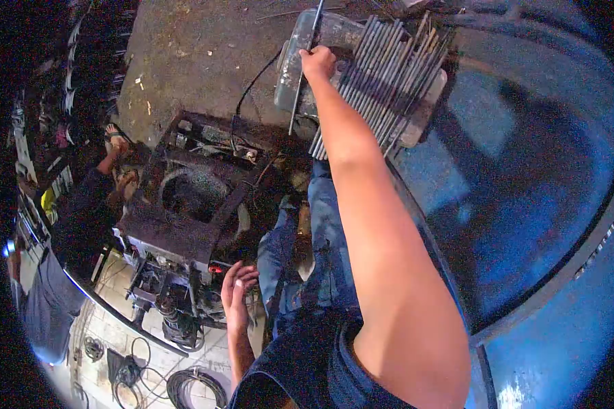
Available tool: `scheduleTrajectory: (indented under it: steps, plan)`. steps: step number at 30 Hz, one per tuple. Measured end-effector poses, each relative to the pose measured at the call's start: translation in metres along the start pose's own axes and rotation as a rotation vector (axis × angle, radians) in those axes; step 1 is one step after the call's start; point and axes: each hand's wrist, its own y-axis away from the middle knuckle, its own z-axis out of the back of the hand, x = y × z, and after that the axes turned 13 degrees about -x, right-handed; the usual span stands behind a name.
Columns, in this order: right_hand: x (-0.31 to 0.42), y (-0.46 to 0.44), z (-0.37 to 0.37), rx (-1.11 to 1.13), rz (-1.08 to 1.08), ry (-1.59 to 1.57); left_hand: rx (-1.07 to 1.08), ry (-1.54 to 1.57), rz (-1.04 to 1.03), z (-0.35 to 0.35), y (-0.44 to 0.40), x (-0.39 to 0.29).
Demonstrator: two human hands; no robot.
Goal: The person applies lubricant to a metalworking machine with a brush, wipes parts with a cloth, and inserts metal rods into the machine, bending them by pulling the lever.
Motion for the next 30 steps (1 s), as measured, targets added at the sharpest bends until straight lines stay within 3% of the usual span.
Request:
scheduleTrajectory:
  steps: [10,16,23,27,30]
  plan:
    - [-0.01,0.007,-0.003,-0.085,-0.021,-0.097,0.021,-0.009,-0.055,0.009,-0.008,0.0]
    - [-0.028,0.002,-0.017,-0.247,0.132,-0.134,0.035,-0.039,-0.078,0.008,-0.01,0.005]
    - [-0.03,-0.003,-0.009,-0.299,0.146,-0.159,0.041,-0.008,-0.051,0.006,-0.01,0.008]
    - [-0.052,-0.007,0.038,-0.296,0.153,-0.264,0.044,-0.11,-0.097,0.0,-0.011,-0.003]
    - [-0.108,-0.026,0.076,-0.58,0.196,-0.107,0.058,-0.11,-0.114,-0.002,-0.017,-0.004]
